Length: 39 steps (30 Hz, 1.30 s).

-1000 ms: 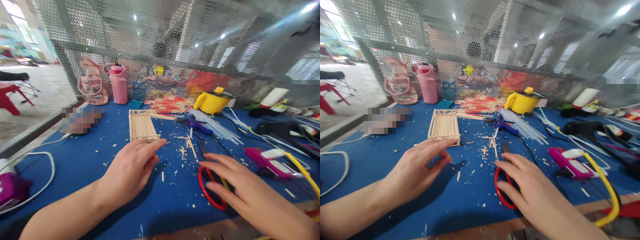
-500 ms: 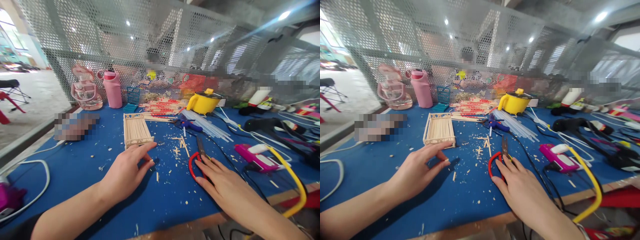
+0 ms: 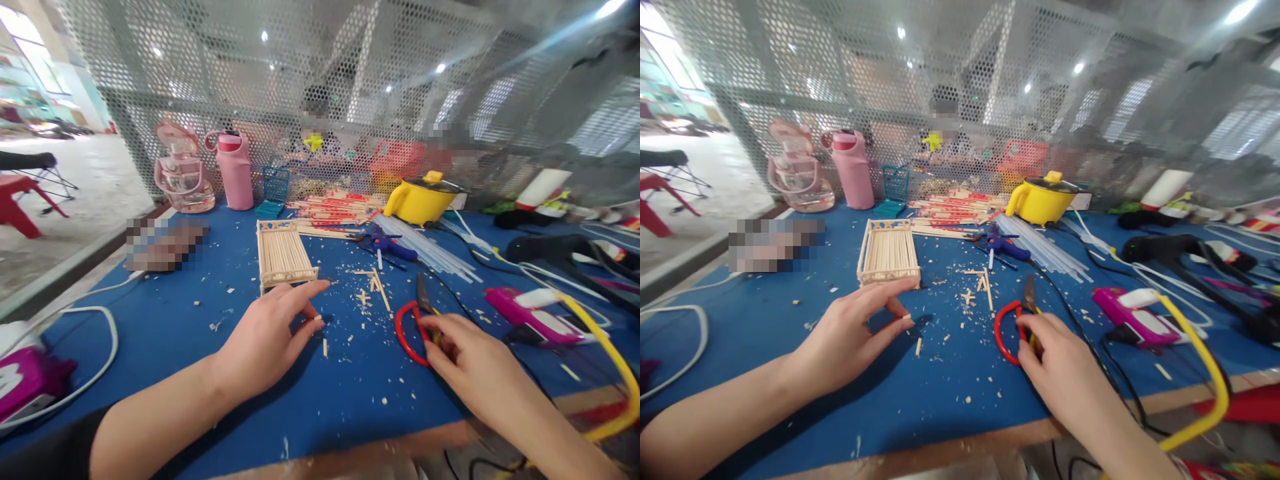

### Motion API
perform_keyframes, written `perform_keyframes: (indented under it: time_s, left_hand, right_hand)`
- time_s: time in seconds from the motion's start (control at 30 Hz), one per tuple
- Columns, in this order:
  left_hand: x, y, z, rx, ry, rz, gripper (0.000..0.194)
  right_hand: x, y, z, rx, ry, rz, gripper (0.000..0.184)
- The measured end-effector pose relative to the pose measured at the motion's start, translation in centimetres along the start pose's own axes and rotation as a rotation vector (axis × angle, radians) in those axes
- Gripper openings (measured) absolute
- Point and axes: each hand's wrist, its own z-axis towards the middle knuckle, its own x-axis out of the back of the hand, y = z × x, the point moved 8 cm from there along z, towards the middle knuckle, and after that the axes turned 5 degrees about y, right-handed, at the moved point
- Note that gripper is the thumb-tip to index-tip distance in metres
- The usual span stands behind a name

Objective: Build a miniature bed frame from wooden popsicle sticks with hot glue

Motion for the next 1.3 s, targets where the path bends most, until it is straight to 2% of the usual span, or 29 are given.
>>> perform_keyframes:
  time_s: [0.1, 0.2, 0.3, 0.4, 0.47, 0.6, 0.83, 0.93, 1.03, 1.1, 1.2, 1.3]
  left_hand:
    - [-0.1, 0.2, 0.0, -0.015, 0.005, 0.009, 0.044]
    - [-0.1, 0.5, 0.0, -0.05, 0.037, 0.022, 0.047]
    - [0.0, 0.6, 0.0, -0.06, 0.08, 0.039, 0.056]
    - [0.3, 0.5, 0.0, -0.056, 0.126, 0.068, 0.061]
    - [0.5, 0.4, 0.1, -0.048, 0.145, 0.091, 0.061]
    - [0.6, 0.1, 0.2, -0.025, 0.155, 0.115, 0.06]
    - [0.6, 0.4, 0.0, -0.082, 0.163, 0.145, 0.06]
    - [1.3, -0.2, 0.6, -0.051, 0.174, 0.225, 0.075]
    - [2.1, -1.6, 1.8, -0.007, 0.171, 0.37, 0.1]
    - [2.3, -2.7, 2.8, 0.024, 0.132, 0.41, 0.108]
    - [1.9, -3.9, 4.1, 0.082, 0.012, 0.403, 0.108]
    - [1.1, -4.3, 4.9, 0.142, -0.109, 0.395, 0.102]
  right_hand:
    - [0.2, -1.6, 2.1, 0.036, -0.036, 0.013, 0.025]
    - [0.8, -5.9, 3.9, 0.153, -0.076, 0.168, 0.025]
    - [0.3, -10.6, 5.0, 0.238, -0.248, 0.492, 0.022]
    - [-0.8, -13.1, 6.0, 0.242, -0.371, 0.638, 0.016]
    - [-1.6, -13.5, 6.6, 0.21, -0.403, 0.668, 0.013]
    - [-2.4, -13.2, 7.4, 0.141, -0.38, 0.675, 0.014]
    - [-3.1, -13.4, 7.6, 0.087, -0.445, 0.661, 0.016]
    - [-2.5, -13.4, 8.9, 0.162, -0.382, 0.638, 0.016]
    - [-0.9, -13.4, 11.1, 0.296, -0.145, 0.549, 0.011]
    - [-0.5, -13.9, 12.2, 0.392, -0.055, 0.5, 0.008]
    - [-1.0, -14.9, 12.9, 0.491, -0.042, 0.463, 0.008]
    - [-1.9, -15.2, 13.0, 0.484, -0.049, 0.471, 0.008]
